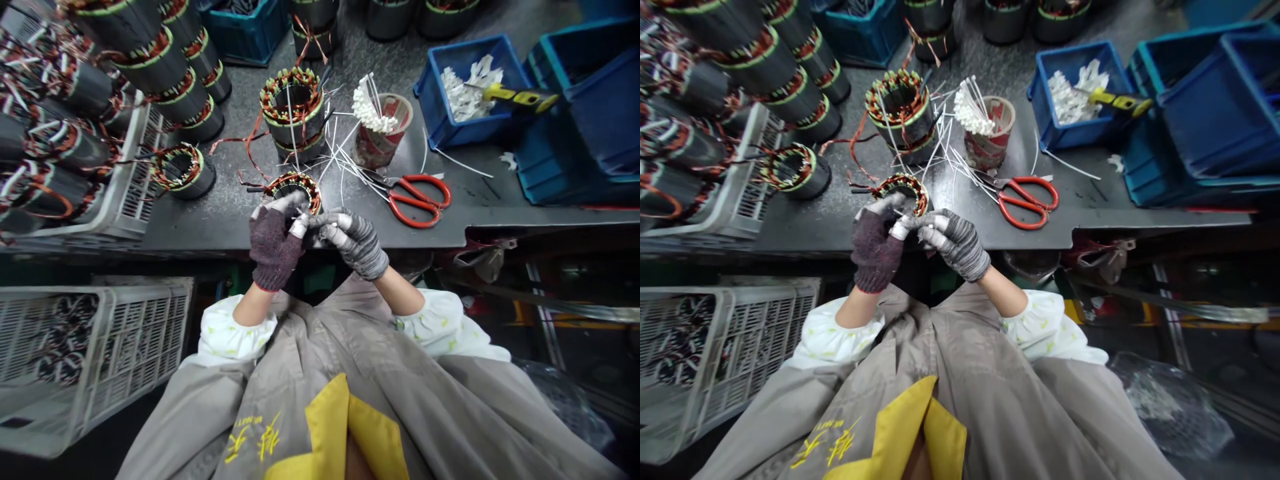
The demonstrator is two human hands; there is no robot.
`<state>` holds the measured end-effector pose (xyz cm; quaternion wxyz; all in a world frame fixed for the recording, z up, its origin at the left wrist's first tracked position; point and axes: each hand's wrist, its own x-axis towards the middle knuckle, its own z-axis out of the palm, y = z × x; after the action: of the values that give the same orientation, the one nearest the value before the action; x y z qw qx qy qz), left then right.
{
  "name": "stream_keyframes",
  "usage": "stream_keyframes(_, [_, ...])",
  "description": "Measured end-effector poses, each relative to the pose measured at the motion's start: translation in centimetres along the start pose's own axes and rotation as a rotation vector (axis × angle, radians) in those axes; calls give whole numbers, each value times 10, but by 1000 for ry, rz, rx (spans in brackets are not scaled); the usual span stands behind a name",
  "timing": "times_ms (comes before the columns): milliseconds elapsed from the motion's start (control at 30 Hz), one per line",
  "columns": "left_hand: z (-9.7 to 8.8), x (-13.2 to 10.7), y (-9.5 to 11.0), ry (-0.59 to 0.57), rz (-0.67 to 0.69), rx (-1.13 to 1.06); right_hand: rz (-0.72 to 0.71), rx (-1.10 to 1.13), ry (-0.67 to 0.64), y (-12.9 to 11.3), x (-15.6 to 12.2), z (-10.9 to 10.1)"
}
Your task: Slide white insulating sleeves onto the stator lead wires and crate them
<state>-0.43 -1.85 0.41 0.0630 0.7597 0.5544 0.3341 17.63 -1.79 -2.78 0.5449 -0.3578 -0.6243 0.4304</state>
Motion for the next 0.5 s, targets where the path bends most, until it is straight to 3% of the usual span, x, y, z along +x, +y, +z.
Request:
stream_keyframes(100, [2, 1, -2, 92, 90, 9, 230, 152, 65, -3, 7, 5])
stream_keyframes(200, [4, 0, -4, 92, 127, 70, 414, 250, 59, -4, 11, 7])
stream_keyframes(500, [-2, -7, -4, -7, 209, 159, 333, 23, -49, -9, 8, 1])
